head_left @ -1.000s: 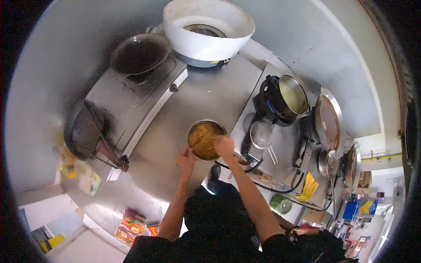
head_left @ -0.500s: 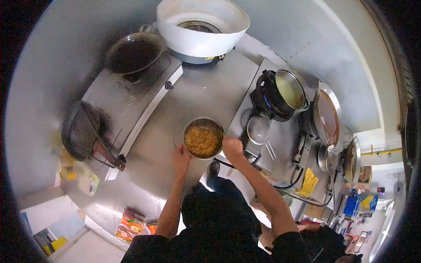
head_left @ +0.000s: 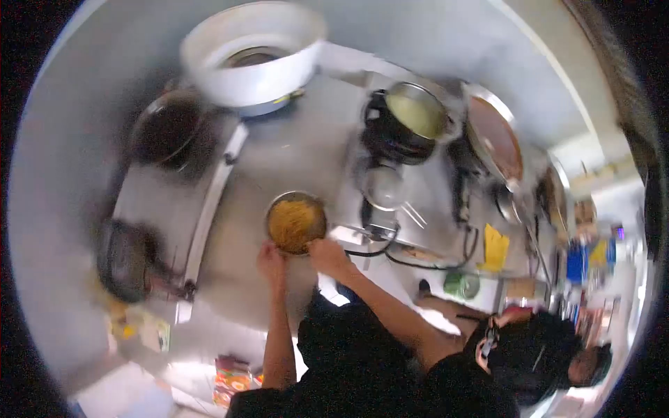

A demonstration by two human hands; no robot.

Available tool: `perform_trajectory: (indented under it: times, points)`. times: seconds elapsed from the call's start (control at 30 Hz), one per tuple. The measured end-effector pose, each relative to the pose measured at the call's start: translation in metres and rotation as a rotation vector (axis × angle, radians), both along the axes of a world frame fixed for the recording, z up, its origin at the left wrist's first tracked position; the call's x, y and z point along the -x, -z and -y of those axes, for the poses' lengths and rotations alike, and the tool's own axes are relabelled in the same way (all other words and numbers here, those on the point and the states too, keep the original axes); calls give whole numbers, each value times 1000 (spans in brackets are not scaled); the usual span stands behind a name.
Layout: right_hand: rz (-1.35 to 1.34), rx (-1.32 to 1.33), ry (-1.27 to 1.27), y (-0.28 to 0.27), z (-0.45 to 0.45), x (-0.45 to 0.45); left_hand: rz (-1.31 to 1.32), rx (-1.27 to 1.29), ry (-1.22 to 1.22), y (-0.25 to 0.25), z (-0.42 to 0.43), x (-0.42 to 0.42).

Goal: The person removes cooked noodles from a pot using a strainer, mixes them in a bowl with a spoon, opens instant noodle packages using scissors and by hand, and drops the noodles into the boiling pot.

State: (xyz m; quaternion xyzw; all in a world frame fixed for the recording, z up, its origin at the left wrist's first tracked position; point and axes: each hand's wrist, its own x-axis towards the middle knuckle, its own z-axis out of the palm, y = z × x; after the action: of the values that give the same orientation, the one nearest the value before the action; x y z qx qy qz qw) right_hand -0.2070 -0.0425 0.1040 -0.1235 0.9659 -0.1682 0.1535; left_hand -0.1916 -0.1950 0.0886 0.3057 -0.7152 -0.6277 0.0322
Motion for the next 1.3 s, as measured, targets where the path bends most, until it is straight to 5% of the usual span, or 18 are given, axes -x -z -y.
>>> perform_trajectory:
  times: [0.03, 0.1, 0.13, 0.2, 0.27, 0.33, 0.37, 0.43, 0.53, 0.63, 0.8, 0.87, 0.93, 1.03, 1.17, 1.3]
  points:
    - [25, 3, -38, -24, -13, -7, -104, 279, 123, 34, 5, -6]
    - [-124, 177, 23, -31, -46, -36, -181, 195, 166, 57, 13, -18]
    - [-215, 252, 61, -34, -63, -51, -91, -150, 103, 41, 12, -15]
    - [-33, 273, 304, -36, -102, -81, -216, 41, 85, 126, 33, -17]
    - [208, 101, 538, -22, -129, -113, -229, -218, 82, 62, 14, -25]
    - [162, 167, 518, 49, -145, -154, -512, -29, 242, 121, 48, -17]
    - [141, 202, 487, 70, -141, -170, -425, -51, 265, 123, 68, -14]
    - [35, 351, 336, 67, -113, -157, -242, -74, 289, 120, 91, 2]
    - [29, 490, 322, 82, -45, -107, -364, -107, 423, 122, 121, 49]
    - [137, 500, 610, 89, 9, -59, 26, 62, 467, 19, 75, 72]
    - [-531, 143, 830, 177, 91, -28, 155, 223, 701, 24, 73, 119]
    - [-471, 248, 893, 150, 89, -45, 286, 470, 828, 19, 81, 137]
    - [-474, 299, 949, 119, 40, -38, 261, 438, 825, 23, 64, 160]
    - [-89, 755, 1037, 98, 28, -24, 263, 383, 821, 45, 72, 158]
    - [-302, 763, 1051, 93, 30, -37, 25, 341, 799, 84, 97, 147]
    - [-30, 1188, 882, 107, 12, -49, 201, 572, 665, 122, 103, 169]
